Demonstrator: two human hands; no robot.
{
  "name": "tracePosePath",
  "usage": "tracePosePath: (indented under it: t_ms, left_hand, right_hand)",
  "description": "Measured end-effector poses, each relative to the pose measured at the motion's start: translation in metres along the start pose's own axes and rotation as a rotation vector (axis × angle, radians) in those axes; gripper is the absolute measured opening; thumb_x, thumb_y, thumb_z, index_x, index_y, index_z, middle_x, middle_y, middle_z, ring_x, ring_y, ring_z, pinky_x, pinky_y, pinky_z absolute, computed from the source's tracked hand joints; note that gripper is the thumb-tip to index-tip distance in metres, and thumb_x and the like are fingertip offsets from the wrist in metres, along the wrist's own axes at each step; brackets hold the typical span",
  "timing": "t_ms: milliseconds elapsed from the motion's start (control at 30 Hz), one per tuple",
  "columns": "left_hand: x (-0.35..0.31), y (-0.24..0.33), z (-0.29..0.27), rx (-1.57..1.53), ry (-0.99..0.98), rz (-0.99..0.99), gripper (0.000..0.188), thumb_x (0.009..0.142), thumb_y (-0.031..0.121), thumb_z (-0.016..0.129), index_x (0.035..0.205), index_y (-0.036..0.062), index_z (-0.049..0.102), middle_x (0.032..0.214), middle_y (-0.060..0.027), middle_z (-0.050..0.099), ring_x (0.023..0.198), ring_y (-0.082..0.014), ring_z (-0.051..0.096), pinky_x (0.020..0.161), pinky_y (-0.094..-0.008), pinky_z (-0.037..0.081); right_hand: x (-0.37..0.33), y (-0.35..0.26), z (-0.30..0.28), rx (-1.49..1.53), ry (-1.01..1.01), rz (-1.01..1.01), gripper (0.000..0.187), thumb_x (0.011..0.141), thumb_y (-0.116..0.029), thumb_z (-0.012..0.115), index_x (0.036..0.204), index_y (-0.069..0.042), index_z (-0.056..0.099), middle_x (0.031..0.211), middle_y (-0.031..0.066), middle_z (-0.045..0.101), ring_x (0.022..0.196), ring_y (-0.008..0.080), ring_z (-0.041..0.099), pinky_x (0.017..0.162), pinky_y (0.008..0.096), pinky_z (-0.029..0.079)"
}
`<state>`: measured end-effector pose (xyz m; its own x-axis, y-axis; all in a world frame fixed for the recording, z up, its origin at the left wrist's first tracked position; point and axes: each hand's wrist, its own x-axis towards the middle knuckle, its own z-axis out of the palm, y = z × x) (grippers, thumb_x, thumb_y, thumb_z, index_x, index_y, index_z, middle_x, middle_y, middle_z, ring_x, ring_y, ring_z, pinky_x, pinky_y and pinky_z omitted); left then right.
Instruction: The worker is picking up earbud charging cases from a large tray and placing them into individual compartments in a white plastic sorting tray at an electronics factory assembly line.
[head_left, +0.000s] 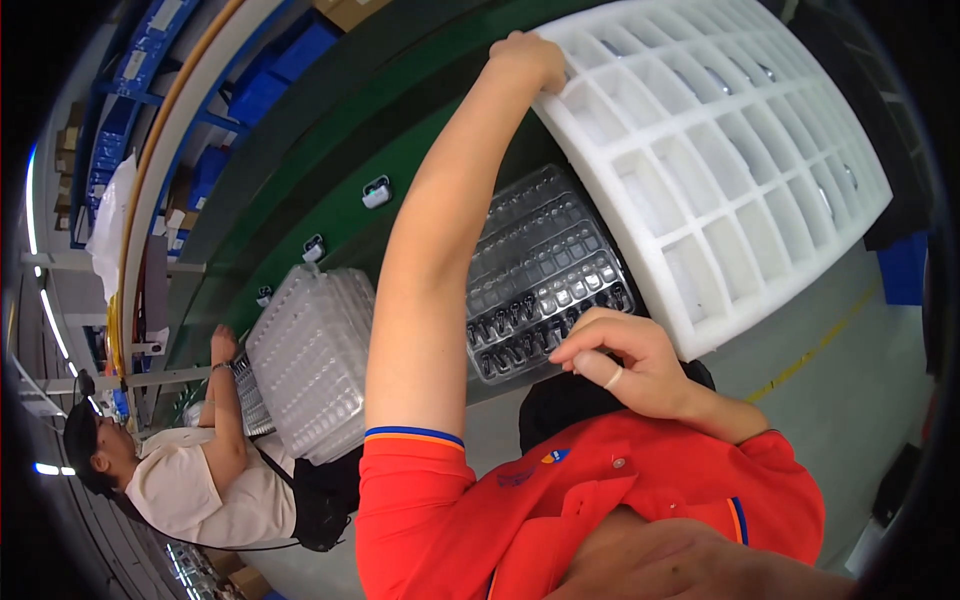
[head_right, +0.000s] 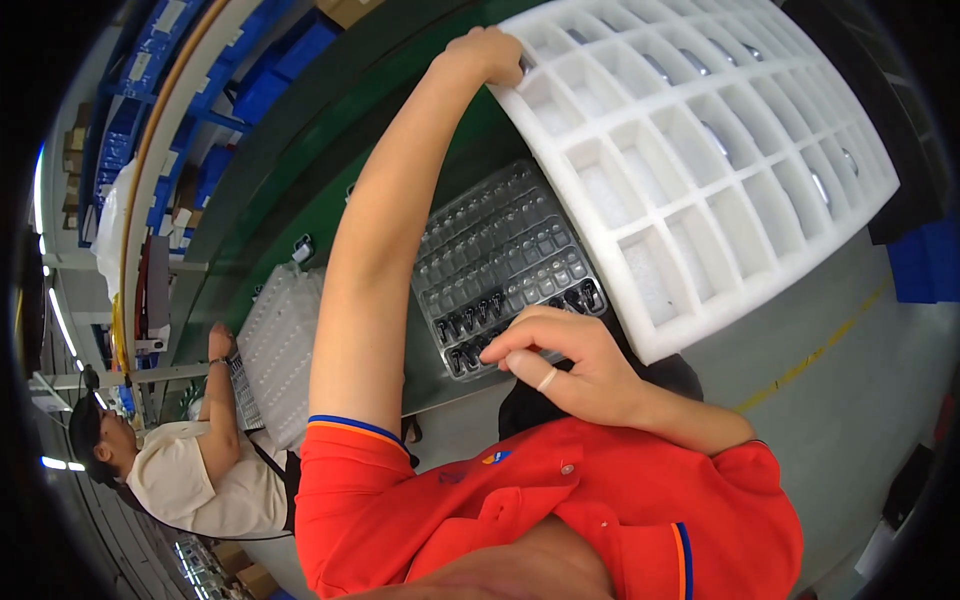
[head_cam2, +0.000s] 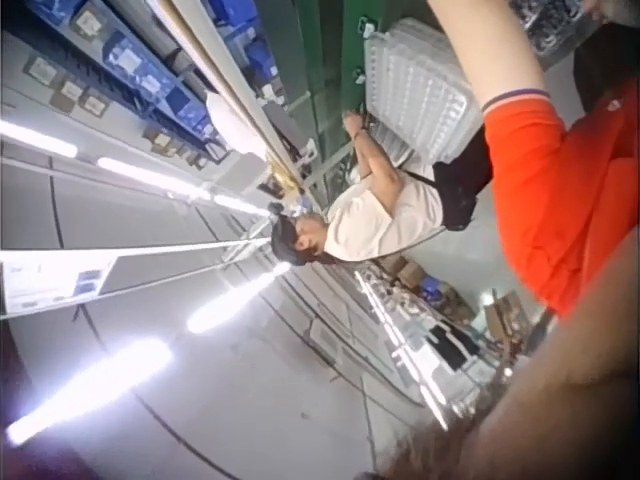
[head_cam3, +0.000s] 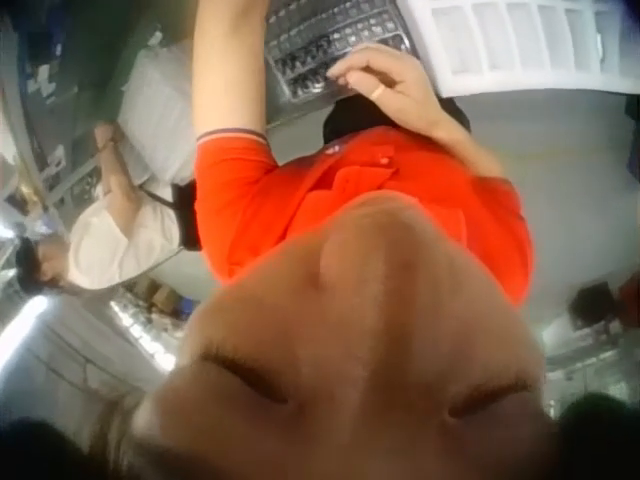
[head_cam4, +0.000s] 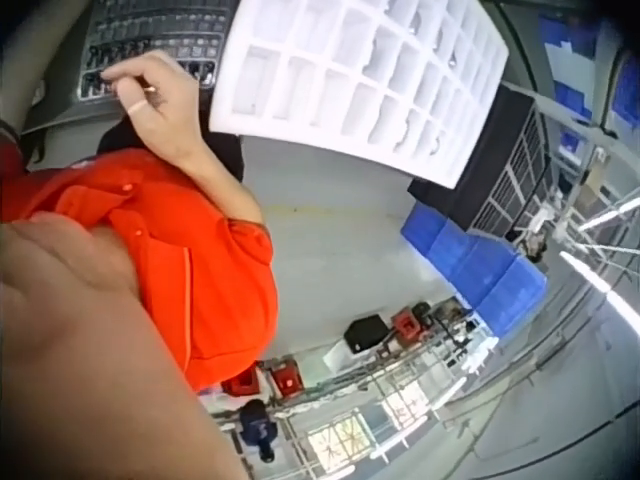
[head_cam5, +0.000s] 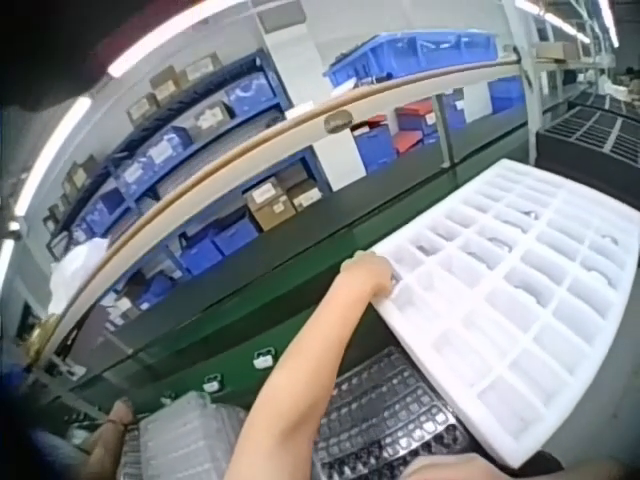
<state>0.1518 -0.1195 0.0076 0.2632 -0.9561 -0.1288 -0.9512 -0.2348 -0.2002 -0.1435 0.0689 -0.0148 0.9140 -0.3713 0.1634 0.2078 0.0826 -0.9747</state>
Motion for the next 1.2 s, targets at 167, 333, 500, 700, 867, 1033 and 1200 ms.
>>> tracePosePath:
  t_ms: [167,333,500,700,867,1033,1200]
  left_hand:
    - [-0.004,-0.008,0.001,-0.105,-0.092,-0.051,0.052,0.076,0.04,0.072,0.122,0.0176,0.072,0.13,-0.0076,0.066,0.127,-0.0295,0.056,0.101,-0.0466,0.049]
    - [-0.019,0.017,-0.008,-0.089,-0.008,-0.174,0.047,0.081,0.032,0.062,0.122,0.0099,0.068,0.125,-0.013,0.068,0.125,-0.0287,0.057,0.1,-0.045,0.046]
    - [-0.019,0.026,0.008,-0.082,0.217,-0.203,0.037,0.082,0.024,0.059,0.115,0.0088,0.068,0.117,-0.0131,0.071,0.12,-0.0295,0.059,0.097,-0.048,0.043]
    - [-0.021,0.018,0.017,-0.086,0.352,-0.245,0.029,0.08,0.017,0.062,0.108,0.0098,0.068,0.106,-0.0123,0.072,0.108,-0.0302,0.063,0.091,-0.051,0.041]
    - [-0.092,0.03,0.02,-0.903,0.77,0.12,0.027,0.089,0.012,0.062,0.114,0.0022,0.059,0.1,-0.0164,0.066,0.09,-0.0269,0.066,0.075,-0.044,0.053]
    - [-0.23,0.106,-0.009,-1.593,0.409,0.399,0.041,0.09,-0.004,0.064,0.129,0.0017,0.053,0.111,-0.009,0.063,0.093,-0.0141,0.065,0.075,-0.0277,0.057]
    - [-0.272,0.111,0.019,-1.689,0.551,0.353,0.067,0.079,-0.005,0.08,0.136,-0.0011,0.046,0.116,-0.0101,0.061,0.104,-0.0163,0.064,0.086,-0.0284,0.055]
  right_hand:
    - [-0.018,-0.019,-0.002,-0.303,0.034,-0.271,0.017,0.087,0.004,0.063,0.101,-0.001,0.073,0.091,0.011,0.069,0.081,0.022,0.066,0.073,0.0317,0.052]
    - [-0.019,-0.033,-0.036,-0.648,0.328,-0.413,0.018,0.084,0.005,0.063,0.097,-0.001,0.073,0.085,0.0116,0.068,0.077,0.0242,0.066,0.069,0.0323,0.052]
    - [-0.015,-0.029,-0.057,-0.609,0.439,-0.216,0.014,0.088,0.0,0.062,0.099,0.002,0.071,0.088,0.0111,0.068,0.077,0.0184,0.063,0.072,0.0292,0.05]
    - [-0.019,-0.023,-0.057,-0.521,0.413,-0.156,0.016,0.091,-0.004,0.063,0.104,0.0,0.071,0.091,0.0063,0.068,0.081,0.012,0.061,0.074,0.0262,0.049]
    - [-0.022,-0.025,-0.084,-0.368,0.694,-0.17,0.034,0.093,-0.006,0.062,0.126,-0.003,0.059,0.091,-0.0008,0.055,0.078,0.0067,0.053,0.074,0.022,0.046]
    - [0.005,-0.047,-0.067,-0.266,0.53,-0.249,0.038,0.092,-0.016,0.066,0.126,-0.003,0.056,0.096,-0.0005,0.057,0.081,0.0071,0.054,0.071,0.0209,0.046]
    - [0.014,-0.04,-0.062,-0.04,0.399,-0.006,0.021,0.098,-0.022,0.06,0.094,-0.002,0.062,0.078,-0.0034,0.059,0.071,0.0035,0.054,0.061,0.0201,0.042]
